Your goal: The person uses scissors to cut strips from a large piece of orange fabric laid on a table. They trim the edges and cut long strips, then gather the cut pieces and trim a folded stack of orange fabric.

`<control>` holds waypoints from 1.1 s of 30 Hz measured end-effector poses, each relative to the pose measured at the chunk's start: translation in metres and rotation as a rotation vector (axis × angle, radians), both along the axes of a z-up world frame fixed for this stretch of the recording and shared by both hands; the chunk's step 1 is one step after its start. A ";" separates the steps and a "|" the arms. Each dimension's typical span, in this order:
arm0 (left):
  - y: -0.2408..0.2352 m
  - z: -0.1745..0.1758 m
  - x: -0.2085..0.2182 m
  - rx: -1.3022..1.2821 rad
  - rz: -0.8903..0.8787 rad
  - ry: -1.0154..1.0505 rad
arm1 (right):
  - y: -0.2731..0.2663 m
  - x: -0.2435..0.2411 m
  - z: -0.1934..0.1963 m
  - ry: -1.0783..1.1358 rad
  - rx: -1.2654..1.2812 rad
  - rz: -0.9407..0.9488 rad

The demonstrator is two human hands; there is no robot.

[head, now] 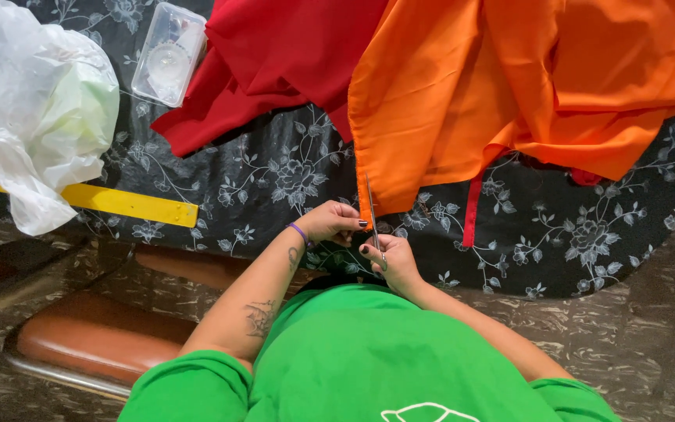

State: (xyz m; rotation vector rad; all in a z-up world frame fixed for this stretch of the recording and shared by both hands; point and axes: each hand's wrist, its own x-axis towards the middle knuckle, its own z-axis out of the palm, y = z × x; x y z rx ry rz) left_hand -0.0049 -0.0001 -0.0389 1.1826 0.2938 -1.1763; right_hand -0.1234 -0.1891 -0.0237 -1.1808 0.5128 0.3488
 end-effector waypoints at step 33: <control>-0.015 -0.004 -0.026 -0.169 -0.014 -0.027 | -0.021 0.038 0.034 -0.125 0.066 0.025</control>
